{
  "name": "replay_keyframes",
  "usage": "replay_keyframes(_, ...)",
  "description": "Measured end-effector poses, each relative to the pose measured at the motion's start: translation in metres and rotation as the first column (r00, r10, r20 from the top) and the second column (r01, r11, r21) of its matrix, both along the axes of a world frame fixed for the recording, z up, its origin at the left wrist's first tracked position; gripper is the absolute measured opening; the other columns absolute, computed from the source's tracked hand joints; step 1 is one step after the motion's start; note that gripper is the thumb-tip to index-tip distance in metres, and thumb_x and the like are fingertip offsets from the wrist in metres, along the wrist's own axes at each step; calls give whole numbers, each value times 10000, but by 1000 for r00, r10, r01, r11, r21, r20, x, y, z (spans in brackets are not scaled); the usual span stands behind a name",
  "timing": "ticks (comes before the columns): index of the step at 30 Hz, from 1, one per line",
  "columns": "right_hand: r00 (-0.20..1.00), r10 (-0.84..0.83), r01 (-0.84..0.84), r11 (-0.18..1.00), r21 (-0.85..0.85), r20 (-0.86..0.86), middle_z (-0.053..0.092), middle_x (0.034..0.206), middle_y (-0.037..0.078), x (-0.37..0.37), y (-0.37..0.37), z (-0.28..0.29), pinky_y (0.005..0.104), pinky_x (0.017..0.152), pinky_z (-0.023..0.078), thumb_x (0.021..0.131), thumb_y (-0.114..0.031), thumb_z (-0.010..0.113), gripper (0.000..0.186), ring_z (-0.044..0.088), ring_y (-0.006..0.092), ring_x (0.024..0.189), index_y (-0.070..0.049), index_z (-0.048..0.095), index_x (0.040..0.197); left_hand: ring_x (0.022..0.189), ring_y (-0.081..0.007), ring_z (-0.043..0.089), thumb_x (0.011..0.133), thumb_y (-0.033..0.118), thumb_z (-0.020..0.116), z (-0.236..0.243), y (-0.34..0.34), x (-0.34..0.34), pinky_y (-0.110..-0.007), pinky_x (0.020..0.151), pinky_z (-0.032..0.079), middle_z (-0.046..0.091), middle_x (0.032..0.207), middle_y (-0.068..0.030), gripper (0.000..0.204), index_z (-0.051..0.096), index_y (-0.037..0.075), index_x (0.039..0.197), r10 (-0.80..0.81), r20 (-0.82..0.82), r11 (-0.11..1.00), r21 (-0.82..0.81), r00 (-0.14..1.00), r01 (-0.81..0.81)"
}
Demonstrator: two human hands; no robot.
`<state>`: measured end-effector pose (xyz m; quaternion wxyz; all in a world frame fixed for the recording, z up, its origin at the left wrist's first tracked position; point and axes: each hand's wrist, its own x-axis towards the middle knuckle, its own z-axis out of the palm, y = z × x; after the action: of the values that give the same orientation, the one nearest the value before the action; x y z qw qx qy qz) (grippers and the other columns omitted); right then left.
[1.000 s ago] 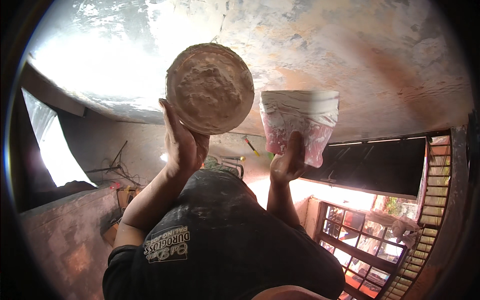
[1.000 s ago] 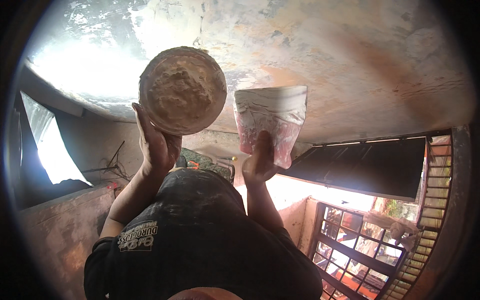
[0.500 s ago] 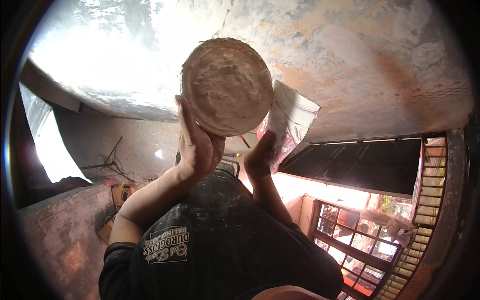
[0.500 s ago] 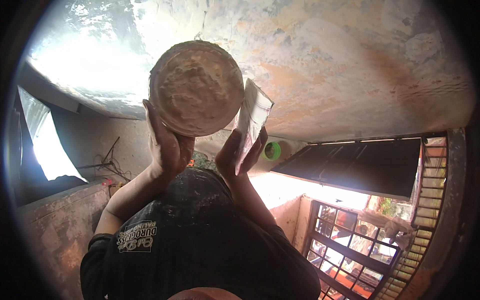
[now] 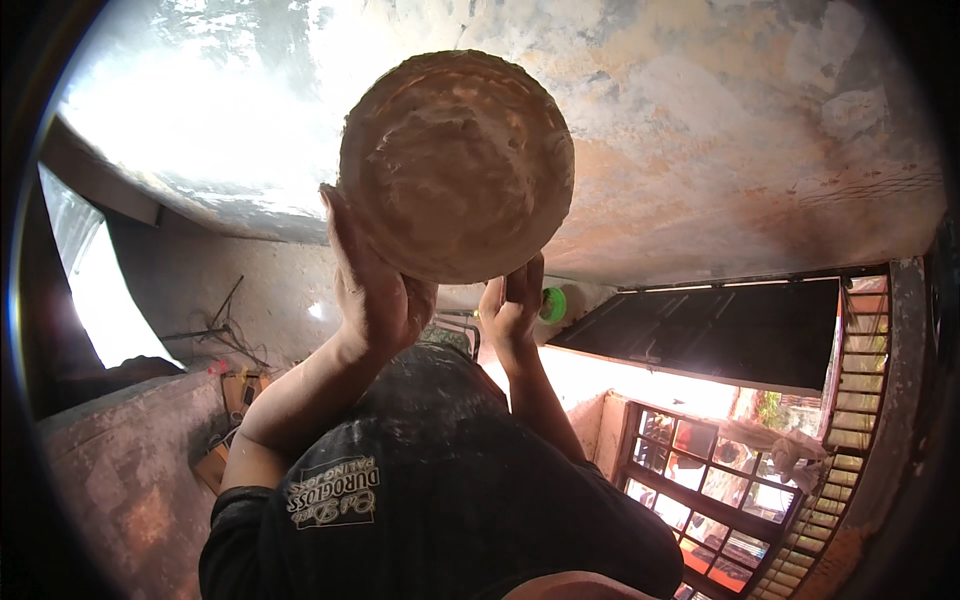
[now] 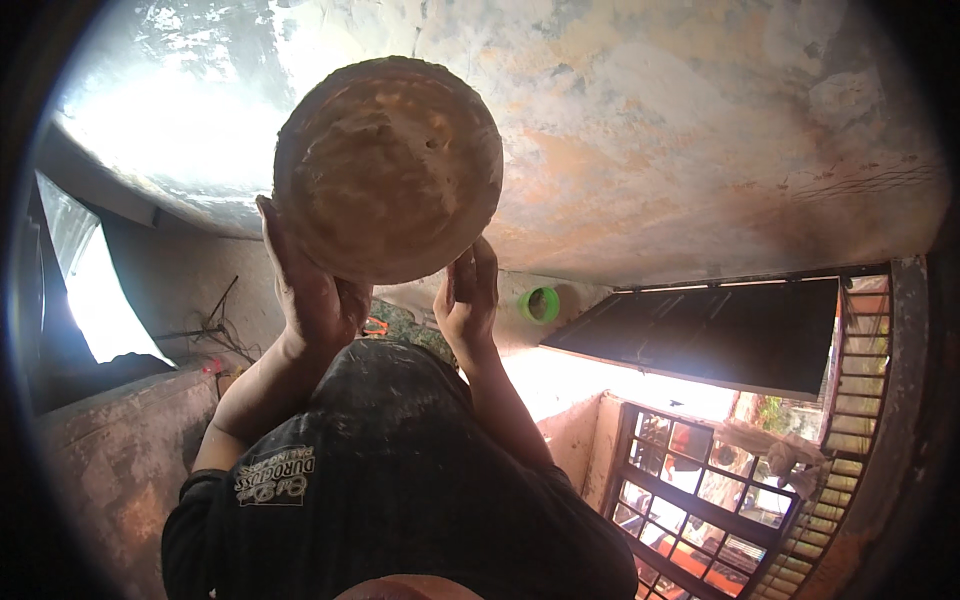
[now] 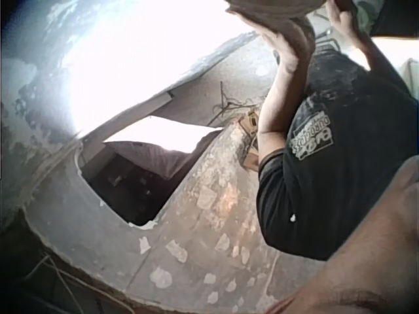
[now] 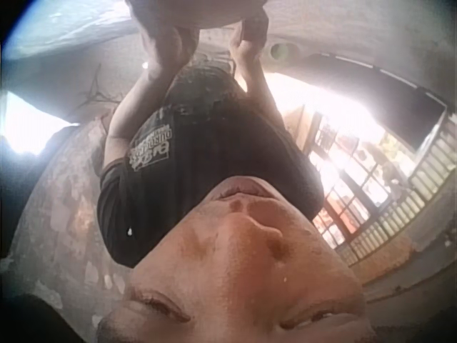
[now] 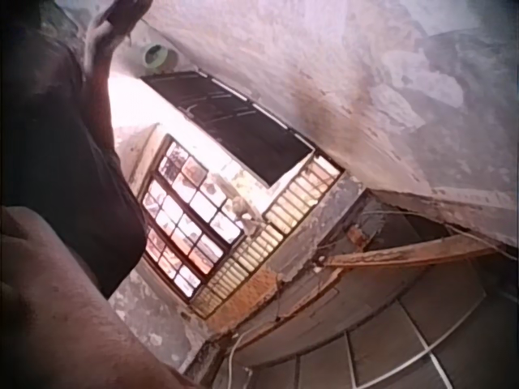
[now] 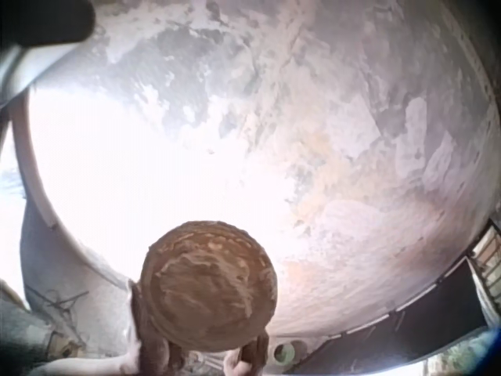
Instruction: The person applies plaster to a ceiling using a trowel and a container of plaster. They repeatedly scoop plaster from the container and spread it across the ceiling surface, smoothing it with the trowel. The work continues throughout the clip with consistent hand movements and tool use.
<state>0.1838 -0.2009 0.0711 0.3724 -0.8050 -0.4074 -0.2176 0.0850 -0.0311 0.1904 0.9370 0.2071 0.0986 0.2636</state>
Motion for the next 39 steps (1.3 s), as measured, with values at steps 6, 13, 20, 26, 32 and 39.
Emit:
replay_keyframes(6, 982, -183, 188, 956, 225, -44, 656, 1137, 271, 4, -21, 29, 488, 812, 543, 1003, 31, 601, 269, 683, 442, 949, 120, 607, 1257, 1448, -244, 521, 1102, 707, 317, 1, 7, -2, -415, 1161, 499, 461, 1614, -101, 787, 338, 135, 1641, 38, 41, 999, -19, 998, -37)
replay_keyframes(13, 950, -172, 132, 978, 162, 260, 600, 1285, 375, -37, 10, 52, 542, 960, 567, 1006, 34, 528, 449, 646, 536, 1115, 195, 472, 1422, 1482, -271, 476, 1112, 688, 293, -2, 4, 4, -436, 1200, 468, 422, 1631, -145, 801, 282, 101, 1657, 23, 28, 1000, 16, 999, -23)
replay_keyframes(20, 993, -29, 55, 972, 227, -114, 703, 1305, 220, 13, -24, 44, 437, 980, 572, 1010, 26, 544, 396, 709, 355, 1167, 39, 648, 1392, 1468, -282, 496, 1127, 644, 320, 1, 19, 3, -458, 1202, 467, 435, 1630, -157, 768, 299, 88, 1656, 57, 7, 996, 65, 998, -57)
replay_keyframes(26, 982, 159, -165, 985, -55, -104, 760, 1148, 167, 64, -58, 193, 337, 884, 584, 997, 34, 666, 321, 745, 267, 1051, -32, 739, 1303, 1403, -289, 566, 1154, 563, 329, -1, 59, -5, -465, 1183, 483, 541, 1544, -179, 703, 388, 33, 1611, -64, 20, 977, 205, 998, 59)
replay_keyframes(32, 923, 380, -284, 775, -565, 56, 748, 1119, 125, 62, -15, 249, 400, 790, 610, 855, 82, 712, 501, 732, 317, 983, -65, 725, 1333, 1309, -244, 632, 1169, 482, 375, 9, 64, -2, -401, 1105, 547, 616, 1427, -198, 637, 494, -45, 1505, 61, -104, 945, 327, 993, -24)
replay_keyframes(39, 903, 425, -269, 675, -687, 64, 757, 1051, 82, 71, 12, 208, 414, 749, 614, 839, 11, 719, 430, 712, 279, 885, -101, 746, 1254, 1204, -191, 658, 1157, 401, 485, 4, 61, 22, -339, 987, 575, 648, 1343, -171, 557, 542, -80, 1432, 324, -331, 926, 302, 886, -226)
